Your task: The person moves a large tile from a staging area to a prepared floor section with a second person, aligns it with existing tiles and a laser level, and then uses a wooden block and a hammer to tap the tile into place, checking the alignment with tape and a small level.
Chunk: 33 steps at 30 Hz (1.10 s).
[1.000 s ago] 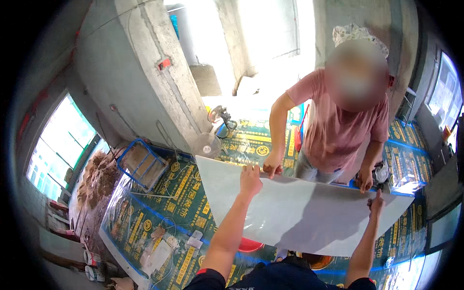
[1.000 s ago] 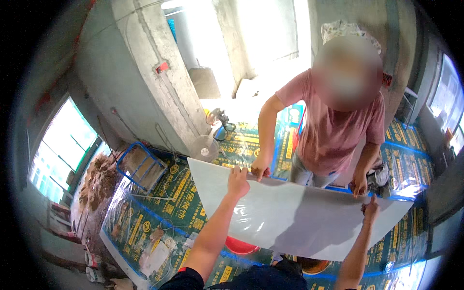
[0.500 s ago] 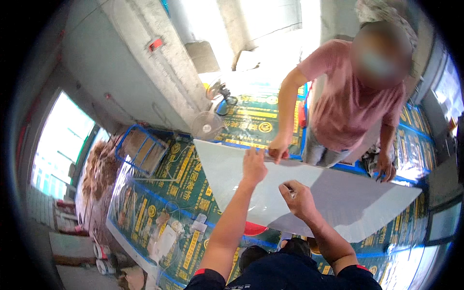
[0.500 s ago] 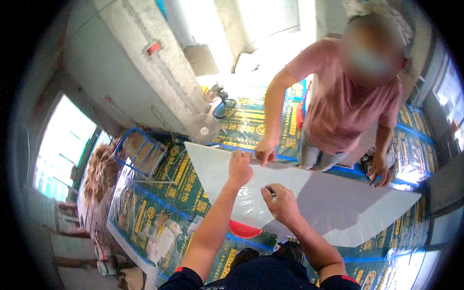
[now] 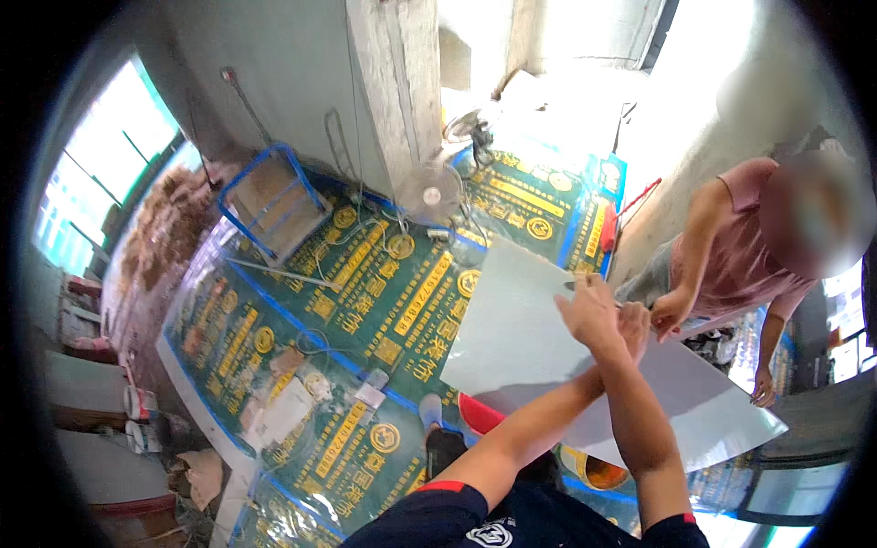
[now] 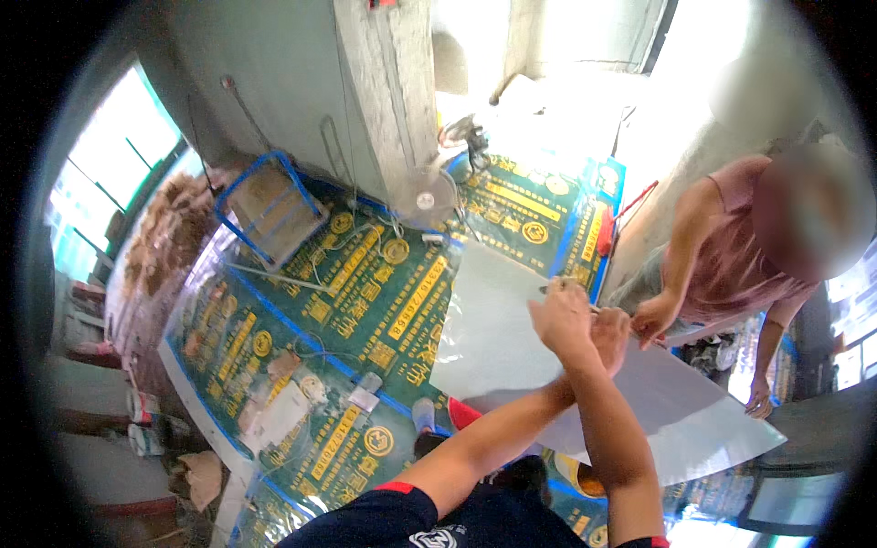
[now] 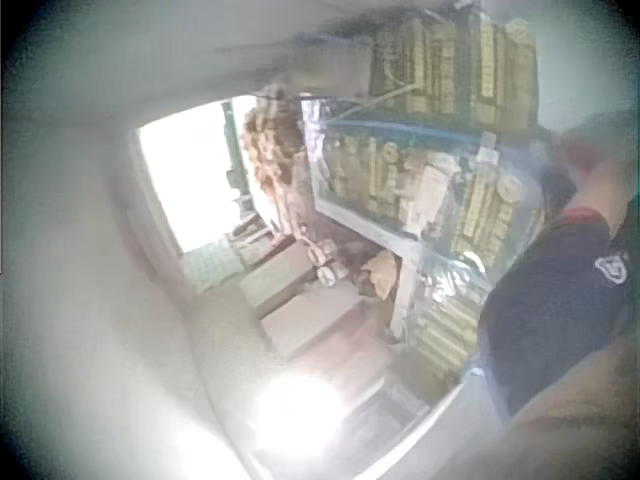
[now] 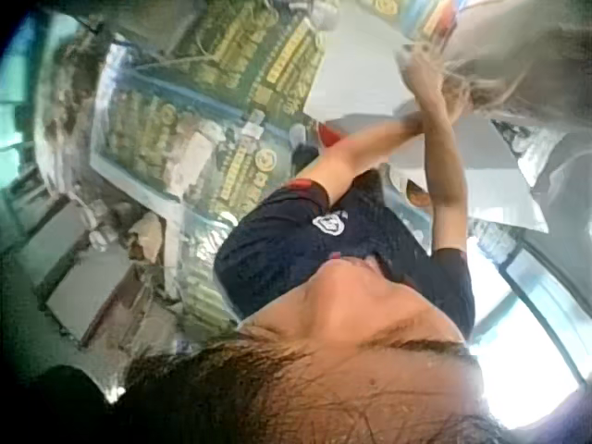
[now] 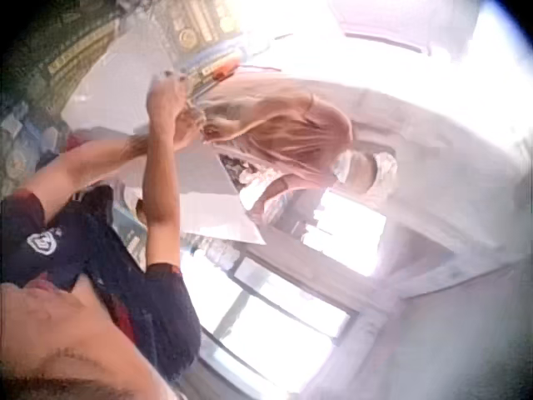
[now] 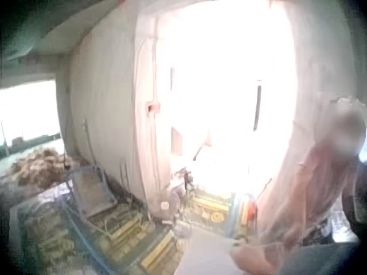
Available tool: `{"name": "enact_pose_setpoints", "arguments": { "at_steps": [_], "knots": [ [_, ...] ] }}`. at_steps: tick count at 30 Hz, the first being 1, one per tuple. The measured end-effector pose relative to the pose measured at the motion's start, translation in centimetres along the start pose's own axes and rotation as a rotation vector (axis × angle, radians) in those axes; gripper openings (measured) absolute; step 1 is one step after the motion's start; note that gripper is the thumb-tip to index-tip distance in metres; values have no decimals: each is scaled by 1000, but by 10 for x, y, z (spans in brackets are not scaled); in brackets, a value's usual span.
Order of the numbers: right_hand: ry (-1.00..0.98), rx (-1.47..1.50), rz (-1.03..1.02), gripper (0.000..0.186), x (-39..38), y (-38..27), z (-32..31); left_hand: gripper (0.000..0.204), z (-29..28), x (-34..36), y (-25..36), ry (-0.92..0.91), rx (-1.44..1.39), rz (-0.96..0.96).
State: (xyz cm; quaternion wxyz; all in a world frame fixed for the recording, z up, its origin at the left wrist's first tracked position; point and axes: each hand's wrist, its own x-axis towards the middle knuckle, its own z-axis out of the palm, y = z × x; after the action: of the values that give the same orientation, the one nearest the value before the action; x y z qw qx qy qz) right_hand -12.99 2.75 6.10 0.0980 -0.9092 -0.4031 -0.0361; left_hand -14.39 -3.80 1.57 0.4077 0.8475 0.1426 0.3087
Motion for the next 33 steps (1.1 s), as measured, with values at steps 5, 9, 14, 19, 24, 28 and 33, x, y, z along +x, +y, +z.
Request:
{"name": "enact_pose_setpoints", "arguments": {
  "at_steps": [5,9,14,19,24,28,33],
  "knots": [
    [124,-44,120,35,-10,-12,-11,33,-8,-34,-9,-155,-177,47],
    [175,-72,203,26,-23,-37,-8,33,-33,-73,-37,-291,-202,119],
    [343,-47,247,30,-39,-51,-17,51,-130,-165,-147,-664,-13,496],
    [407,21,310,31,-53,-77,-16,47,-275,-213,-260,-905,107,5],
    [422,135,404,32,-63,-103,-24,26,-343,-187,-396,-652,190,-157],
    [584,73,563,23,-72,-119,-17,26,-363,-109,-454,-802,252,-398],
    [868,-120,925,20,-82,-134,16,32,-374,40,-534,-1044,373,-219]
  ]
}}
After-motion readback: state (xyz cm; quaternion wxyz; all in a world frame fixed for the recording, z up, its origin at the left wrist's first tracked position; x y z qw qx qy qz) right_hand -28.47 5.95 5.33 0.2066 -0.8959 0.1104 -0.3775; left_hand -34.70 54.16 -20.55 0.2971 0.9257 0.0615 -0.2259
